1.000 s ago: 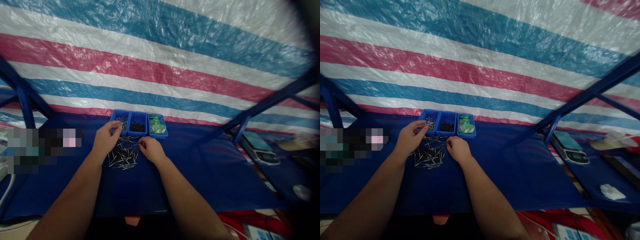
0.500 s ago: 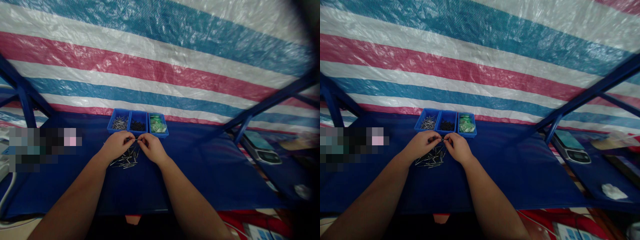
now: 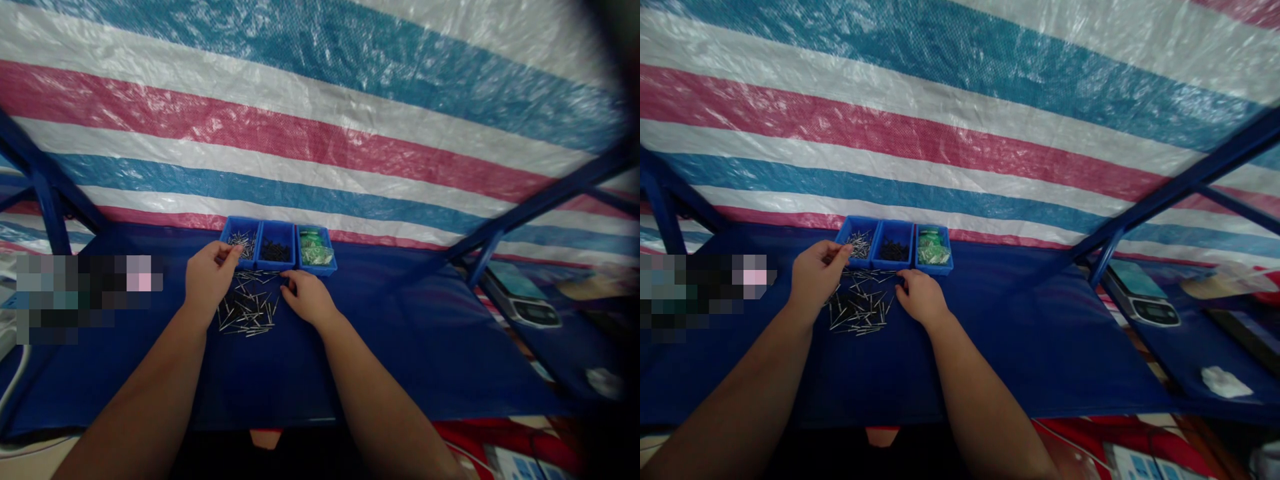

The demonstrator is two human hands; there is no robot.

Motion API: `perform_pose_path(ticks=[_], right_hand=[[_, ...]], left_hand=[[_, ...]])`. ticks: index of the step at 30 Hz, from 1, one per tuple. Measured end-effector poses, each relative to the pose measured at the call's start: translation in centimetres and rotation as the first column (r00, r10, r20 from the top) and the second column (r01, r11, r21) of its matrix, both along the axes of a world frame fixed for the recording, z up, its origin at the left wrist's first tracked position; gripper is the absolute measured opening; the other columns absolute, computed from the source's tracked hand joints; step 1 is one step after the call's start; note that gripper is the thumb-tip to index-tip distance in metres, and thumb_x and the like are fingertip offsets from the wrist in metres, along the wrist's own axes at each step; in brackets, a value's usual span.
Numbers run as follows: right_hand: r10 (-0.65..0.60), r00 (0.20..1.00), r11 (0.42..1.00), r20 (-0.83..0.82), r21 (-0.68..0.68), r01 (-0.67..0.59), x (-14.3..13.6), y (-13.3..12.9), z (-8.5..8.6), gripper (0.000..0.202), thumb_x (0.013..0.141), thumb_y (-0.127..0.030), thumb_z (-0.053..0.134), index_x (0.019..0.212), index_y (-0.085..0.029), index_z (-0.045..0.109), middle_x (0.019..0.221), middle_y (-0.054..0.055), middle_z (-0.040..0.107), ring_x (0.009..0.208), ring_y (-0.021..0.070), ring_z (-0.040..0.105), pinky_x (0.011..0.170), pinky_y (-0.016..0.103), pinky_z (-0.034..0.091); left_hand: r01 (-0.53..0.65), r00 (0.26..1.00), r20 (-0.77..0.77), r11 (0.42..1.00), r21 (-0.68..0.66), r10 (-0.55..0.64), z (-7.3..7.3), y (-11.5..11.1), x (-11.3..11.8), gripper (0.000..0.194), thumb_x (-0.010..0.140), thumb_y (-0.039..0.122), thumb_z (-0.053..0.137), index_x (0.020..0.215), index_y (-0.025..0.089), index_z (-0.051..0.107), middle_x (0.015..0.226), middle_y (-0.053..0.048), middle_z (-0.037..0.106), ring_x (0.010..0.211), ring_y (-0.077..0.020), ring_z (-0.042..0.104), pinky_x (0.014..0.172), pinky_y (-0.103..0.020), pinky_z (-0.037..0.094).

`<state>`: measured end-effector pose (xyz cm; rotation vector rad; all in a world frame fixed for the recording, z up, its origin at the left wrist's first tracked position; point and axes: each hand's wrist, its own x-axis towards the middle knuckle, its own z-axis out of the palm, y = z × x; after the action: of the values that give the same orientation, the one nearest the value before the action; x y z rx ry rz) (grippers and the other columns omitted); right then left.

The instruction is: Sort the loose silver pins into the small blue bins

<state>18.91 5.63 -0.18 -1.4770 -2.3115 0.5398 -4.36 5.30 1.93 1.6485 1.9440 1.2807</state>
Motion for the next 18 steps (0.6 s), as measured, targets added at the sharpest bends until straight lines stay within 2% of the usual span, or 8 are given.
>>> perform_pose_path(ticks=[2, 5, 13, 18], right_hand=[[-0.020, 0.999, 1.000, 0.044, -0.017, 0.021, -0.07, 0.01, 0.17, 0.029, 0.092, -0.022, 0.060, 0.119, -0.019, 0.070, 0.099, 0.006, 0.070, 0.083, 0.0169, 0.063, 0.077, 0.028, 0.046], [-0.023, 0.997, 0.999, 0.068, -0.028, 0.025, -0.07, 0.17, 0.17, 0.027, 0.092, -0.019, 0.058, 0.115, -0.019, 0.073, 0.104, 0.008, 0.071, 0.087, 0.0171, 0.064, 0.081, 0.027, 0.047], [-0.037, 0.995, 0.999, 0.093, -0.018, 0.039, -0.01, 0.41, 0.05, 0.016, 0.090, -0.016, 0.058, 0.095, -0.018, 0.073, 0.099, 0.007, 0.070, 0.083, 0.0161, 0.063, 0.077, 0.026, 0.046], [-0.042, 0.983, 0.999, 0.181, -0.025, 0.047, -0.31, -0.15, 0.67, 0.015, 0.093, -0.018, 0.056, 0.095, -0.019, 0.071, 0.100, 0.008, 0.070, 0.085, 0.0183, 0.064, 0.074, 0.027, 0.044]], left_hand=[[0.009, 0.995, -0.100, 0.995, -0.101, -0.020, -0.32, 0.31, -0.49, 0.035, 0.087, 0.055, 0.061, 0.083, 0.021, 0.071, 0.068, -0.002, 0.069, 0.062, -0.0180, 0.060, 0.060, -0.029, 0.041], [0.005, 0.982, -0.189, 0.990, -0.142, -0.032, -0.52, 0.46, -0.66, 0.035, 0.087, 0.055, 0.060, 0.080, 0.022, 0.070, 0.064, -0.002, 0.065, 0.060, -0.0182, 0.059, 0.057, -0.029, 0.036], [0.127, 0.975, -0.158, 0.976, -0.179, -0.156, -0.41, 0.22, 0.04, 0.027, 0.086, 0.048, 0.060, 0.083, 0.023, 0.071, 0.064, 0.000, 0.062, 0.060, -0.0167, 0.058, 0.059, -0.029, 0.037], [0.182, 0.968, -0.143, 0.967, -0.177, -0.208, -0.60, 0.26, 0.18, 0.026, 0.086, 0.045, 0.060, 0.083, 0.022, 0.070, 0.063, 0.000, 0.062, 0.059, -0.0157, 0.057, 0.058, -0.029, 0.037]])
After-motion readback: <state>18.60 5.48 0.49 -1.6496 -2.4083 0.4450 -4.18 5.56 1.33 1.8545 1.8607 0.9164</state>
